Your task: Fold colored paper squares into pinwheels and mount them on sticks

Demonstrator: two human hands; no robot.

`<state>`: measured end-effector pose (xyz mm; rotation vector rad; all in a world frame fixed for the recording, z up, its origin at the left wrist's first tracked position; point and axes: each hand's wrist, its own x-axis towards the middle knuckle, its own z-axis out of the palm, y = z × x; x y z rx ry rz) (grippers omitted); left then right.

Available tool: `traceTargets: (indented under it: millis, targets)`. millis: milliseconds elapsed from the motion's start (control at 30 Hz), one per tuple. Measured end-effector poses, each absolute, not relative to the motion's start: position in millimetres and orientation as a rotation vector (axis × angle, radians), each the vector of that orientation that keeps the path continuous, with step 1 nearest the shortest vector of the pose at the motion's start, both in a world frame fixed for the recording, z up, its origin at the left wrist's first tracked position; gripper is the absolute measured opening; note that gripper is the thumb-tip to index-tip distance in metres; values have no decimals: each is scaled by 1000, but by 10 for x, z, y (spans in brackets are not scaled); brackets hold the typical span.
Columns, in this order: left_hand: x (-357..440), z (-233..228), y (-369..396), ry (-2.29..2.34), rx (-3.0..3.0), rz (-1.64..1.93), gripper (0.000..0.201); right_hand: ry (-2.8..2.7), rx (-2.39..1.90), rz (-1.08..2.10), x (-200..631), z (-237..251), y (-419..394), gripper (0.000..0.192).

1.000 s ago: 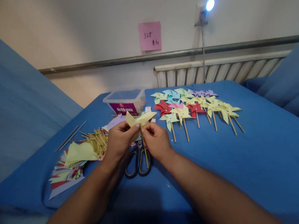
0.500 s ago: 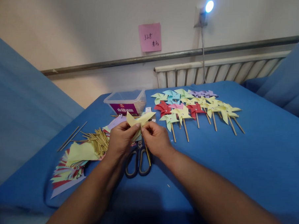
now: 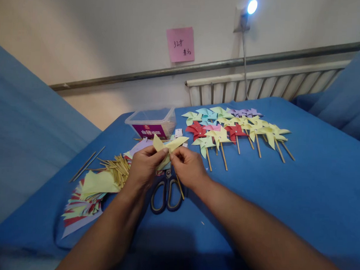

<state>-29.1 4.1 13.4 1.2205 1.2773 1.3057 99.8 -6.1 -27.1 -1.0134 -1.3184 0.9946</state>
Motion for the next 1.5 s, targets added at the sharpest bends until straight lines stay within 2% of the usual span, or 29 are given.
traceTargets:
  millis: [267,667,1000,1300,1500]
  targets:
    - [-274,114,48,1312,1220,1339,26,-1316,-1033,995,994,-277,-63,24]
    - [-241,114,9,1118,1106,1347,31,-1152,-958,1171,996,-186,-82,31]
    - [-259,55,44,1174,1163,1375,32,-1128,-888,1267,1009,-160,-103,32]
    - [-254,31,36,1302,1227,1420,31,-1224,-928,1117,1011,-197,-149,24]
    - [-245,33,36,1275,1204,1435,30,-1181,-912,1189,1008,-184,-141,28]
